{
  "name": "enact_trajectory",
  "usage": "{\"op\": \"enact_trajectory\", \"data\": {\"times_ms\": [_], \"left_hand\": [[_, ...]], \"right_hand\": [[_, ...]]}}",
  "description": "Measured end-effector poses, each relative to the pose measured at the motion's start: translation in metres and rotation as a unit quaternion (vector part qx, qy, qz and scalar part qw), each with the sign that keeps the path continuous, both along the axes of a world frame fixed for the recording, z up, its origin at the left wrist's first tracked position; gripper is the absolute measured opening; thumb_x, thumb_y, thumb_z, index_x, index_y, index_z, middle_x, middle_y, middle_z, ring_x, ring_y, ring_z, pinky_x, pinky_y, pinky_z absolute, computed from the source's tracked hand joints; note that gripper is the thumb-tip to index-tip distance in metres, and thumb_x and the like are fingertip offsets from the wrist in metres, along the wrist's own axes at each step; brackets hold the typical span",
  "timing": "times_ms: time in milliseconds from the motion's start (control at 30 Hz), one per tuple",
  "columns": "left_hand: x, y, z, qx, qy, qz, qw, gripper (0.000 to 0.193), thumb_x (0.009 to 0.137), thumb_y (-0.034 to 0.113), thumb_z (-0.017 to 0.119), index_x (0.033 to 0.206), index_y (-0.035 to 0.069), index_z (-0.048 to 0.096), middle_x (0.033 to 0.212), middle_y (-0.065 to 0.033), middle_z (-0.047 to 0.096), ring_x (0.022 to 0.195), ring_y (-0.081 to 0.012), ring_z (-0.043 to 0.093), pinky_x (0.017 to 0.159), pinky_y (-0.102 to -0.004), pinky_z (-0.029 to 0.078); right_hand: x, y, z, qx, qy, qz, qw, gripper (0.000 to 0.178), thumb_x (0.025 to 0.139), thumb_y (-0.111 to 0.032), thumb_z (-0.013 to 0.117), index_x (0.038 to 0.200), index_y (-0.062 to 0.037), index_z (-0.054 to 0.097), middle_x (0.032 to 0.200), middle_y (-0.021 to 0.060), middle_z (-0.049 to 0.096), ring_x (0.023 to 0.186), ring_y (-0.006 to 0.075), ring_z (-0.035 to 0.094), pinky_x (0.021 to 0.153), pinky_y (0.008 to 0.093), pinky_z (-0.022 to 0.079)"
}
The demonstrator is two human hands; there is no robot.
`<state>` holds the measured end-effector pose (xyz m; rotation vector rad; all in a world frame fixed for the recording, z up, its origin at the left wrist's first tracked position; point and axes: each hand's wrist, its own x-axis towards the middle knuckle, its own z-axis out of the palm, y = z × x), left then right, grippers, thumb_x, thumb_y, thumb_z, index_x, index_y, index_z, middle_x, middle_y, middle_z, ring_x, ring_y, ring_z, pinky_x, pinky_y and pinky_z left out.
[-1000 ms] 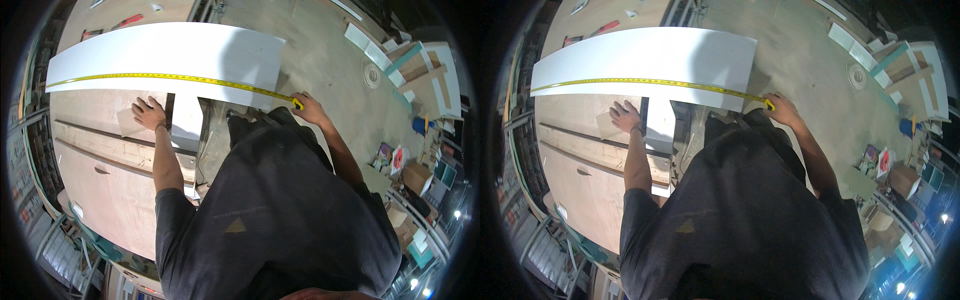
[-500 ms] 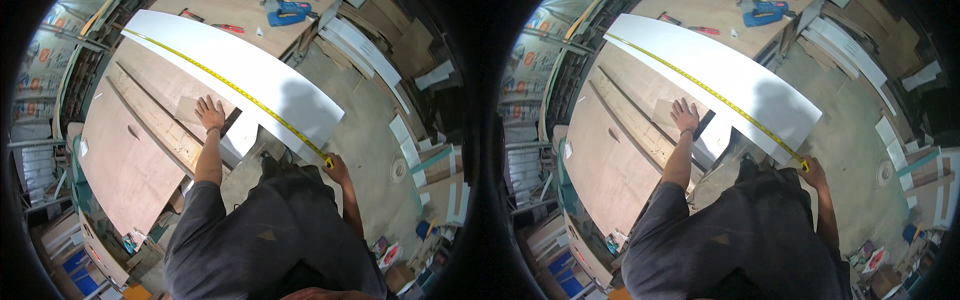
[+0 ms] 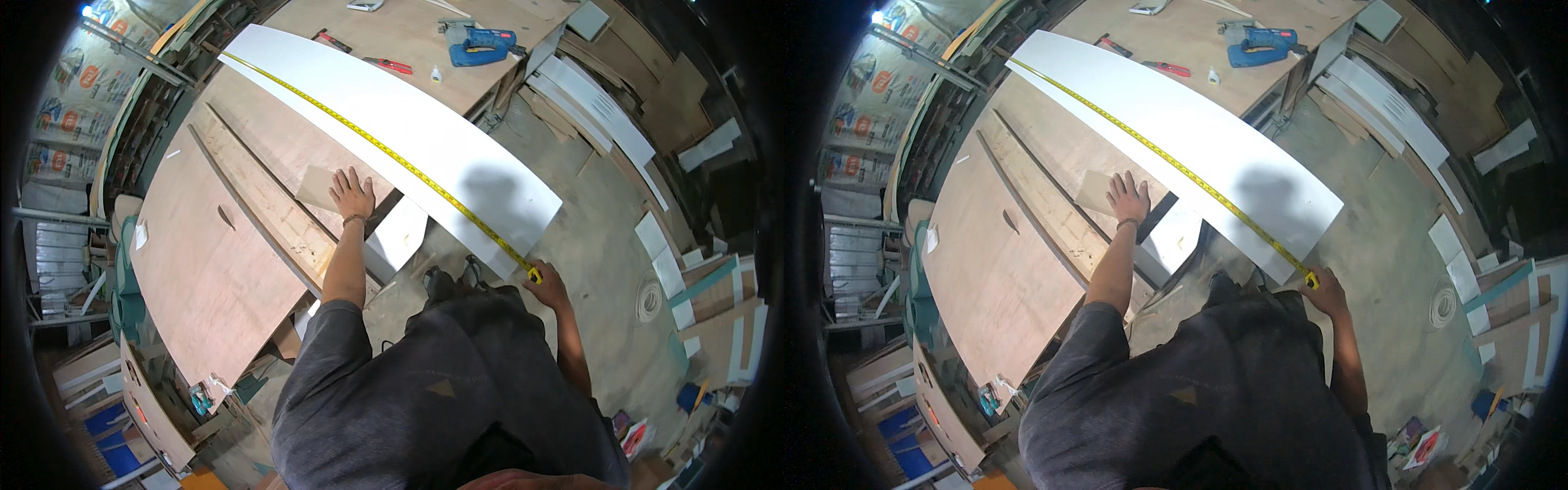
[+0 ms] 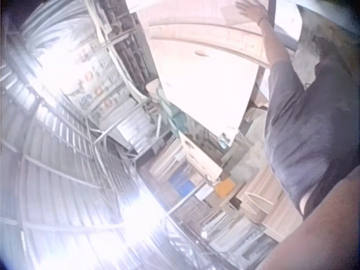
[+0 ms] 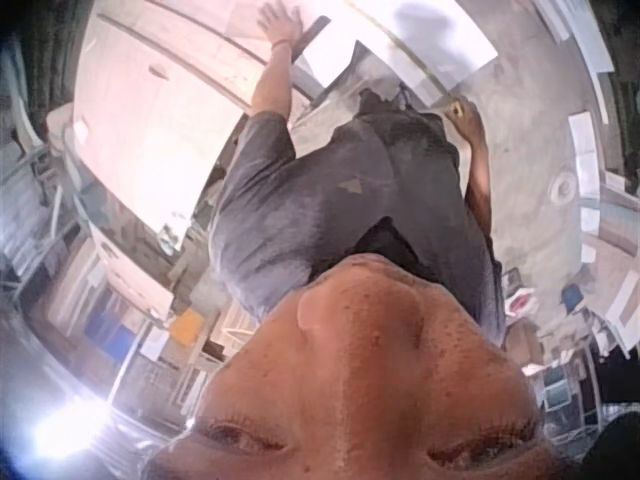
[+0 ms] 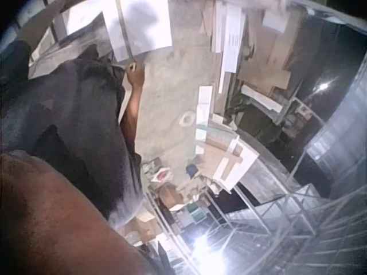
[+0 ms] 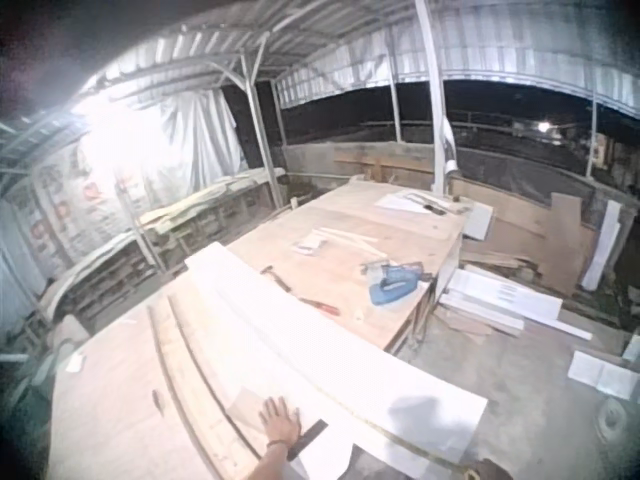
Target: The person measures various wooden furniture components and panels using a measuring tape and marks them with a pencil.
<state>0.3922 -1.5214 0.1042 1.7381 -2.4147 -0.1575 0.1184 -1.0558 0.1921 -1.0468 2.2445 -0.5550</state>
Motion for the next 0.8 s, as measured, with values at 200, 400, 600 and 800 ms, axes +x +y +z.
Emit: {"op": "enact_trajectory", "data": {"times_ms": [200, 400, 600, 800], "left_hand": [[0.0, 0.02, -0.004, -0.063, 0.081, -0.005, 0.995, 0.066, 0.099, 0.052, 0.041, 0.148, 0.009, 0.04, 0.156, -0.0225, 0.029, 0.145, -0.0395, 0.024, 0.117, -0.0568, 0.016], [-0.032, 0.096, 0.025, -0.081, 0.165, -0.146, 0.972, 0.06, 0.095, 0.046, 0.053, 0.141, 0.008, 0.049, 0.143, -0.0239, 0.042, 0.131, -0.042, 0.038, 0.106, -0.0571, 0.03], [-0.063, 0.172, 0.059, 0.018, 0.164, -0.281, 0.945, 0.048, 0.092, 0.037, 0.061, 0.133, 0.012, 0.058, 0.105, -0.0155, 0.061, 0.097, -0.0349, 0.054, 0.084, -0.0458, 0.043], [-0.079, 0.195, 0.075, 0.134, 0.056, -0.308, 0.94, 0.058, 0.097, 0.045, 0.052, 0.147, 0.016, 0.043, 0.073, -0.0131, 0.068, 0.066, -0.0316, 0.068, 0.061, -0.0436, 0.054]], "right_hand": [[-0.004, 0.001, -0.006, 0.046, -0.004, 0.011, 0.999, 0.061, 0.076, -0.034, 0.076, 0.131, -0.0152, 0.055, 0.118, 0.0159, 0.061, 0.113, 0.0344, 0.058, 0.096, 0.0433, 0.048], [-0.001, 0.002, -0.005, 0.077, -0.006, -0.008, 0.997, 0.062, 0.077, -0.033, 0.075, 0.134, -0.0176, 0.054, 0.118, 0.015, 0.059, 0.11, 0.0345, 0.06, 0.093, 0.0435, 0.05], [0.003, 0.0, -0.004, 0.048, -0.008, -0.017, 0.999, 0.06, 0.078, -0.033, 0.075, 0.133, -0.0181, 0.054, 0.112, 0.0166, 0.059, 0.107, 0.035, 0.061, 0.09, 0.0434, 0.05], [-0.001, -0.001, -0.015, 0.054, -0.025, -0.023, 0.998, 0.061, 0.078, -0.037, 0.074, 0.133, -0.0203, 0.056, 0.121, 0.0151, 0.058, 0.114, 0.0348, 0.059, 0.095, 0.0451, 0.049]]}}
